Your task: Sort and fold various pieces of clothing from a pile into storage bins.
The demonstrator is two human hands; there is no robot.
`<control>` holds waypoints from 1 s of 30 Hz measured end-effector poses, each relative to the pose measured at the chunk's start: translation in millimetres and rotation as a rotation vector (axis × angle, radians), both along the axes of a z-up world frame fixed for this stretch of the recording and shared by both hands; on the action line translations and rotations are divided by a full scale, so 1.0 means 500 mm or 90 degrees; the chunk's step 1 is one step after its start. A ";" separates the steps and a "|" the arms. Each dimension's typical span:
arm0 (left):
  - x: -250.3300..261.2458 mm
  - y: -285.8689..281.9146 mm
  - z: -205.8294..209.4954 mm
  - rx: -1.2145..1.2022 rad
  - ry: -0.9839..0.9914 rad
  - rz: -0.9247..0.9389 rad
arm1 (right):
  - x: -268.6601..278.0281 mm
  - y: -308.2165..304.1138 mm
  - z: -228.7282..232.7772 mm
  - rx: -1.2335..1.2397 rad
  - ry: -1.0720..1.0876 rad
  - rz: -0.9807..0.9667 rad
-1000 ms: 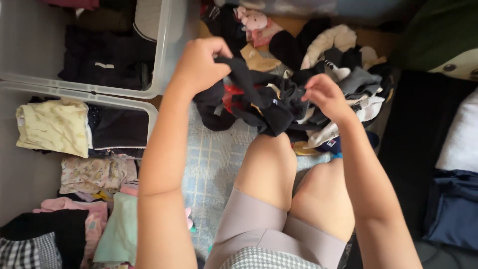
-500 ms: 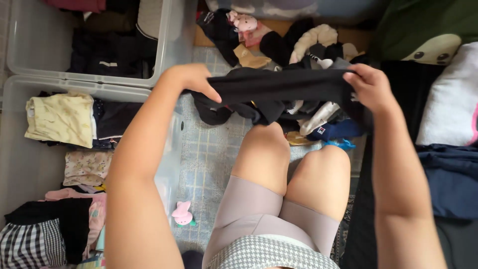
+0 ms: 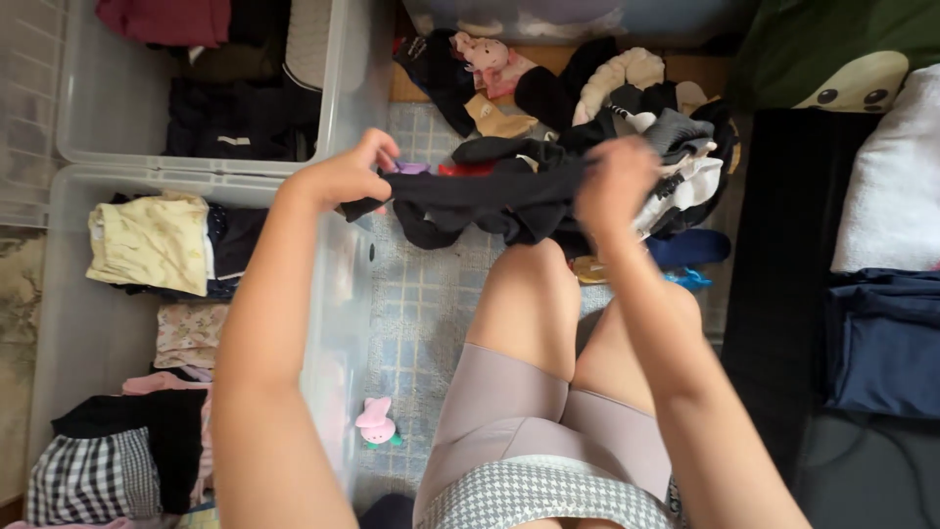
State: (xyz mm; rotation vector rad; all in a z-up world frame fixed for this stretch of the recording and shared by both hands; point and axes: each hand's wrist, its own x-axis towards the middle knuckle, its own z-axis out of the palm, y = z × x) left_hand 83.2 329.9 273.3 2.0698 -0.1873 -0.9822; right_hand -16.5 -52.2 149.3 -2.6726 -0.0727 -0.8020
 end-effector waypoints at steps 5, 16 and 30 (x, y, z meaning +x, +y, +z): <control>0.001 0.021 0.046 -0.195 0.004 0.248 | -0.040 0.192 -0.228 0.072 0.219 0.371; -0.127 -0.083 0.280 -0.469 -0.167 0.163 | -0.057 0.024 -0.076 0.730 0.410 0.285; -0.242 -0.637 0.381 -0.442 -0.914 0.103 | -0.319 -0.206 0.528 0.852 -0.298 0.367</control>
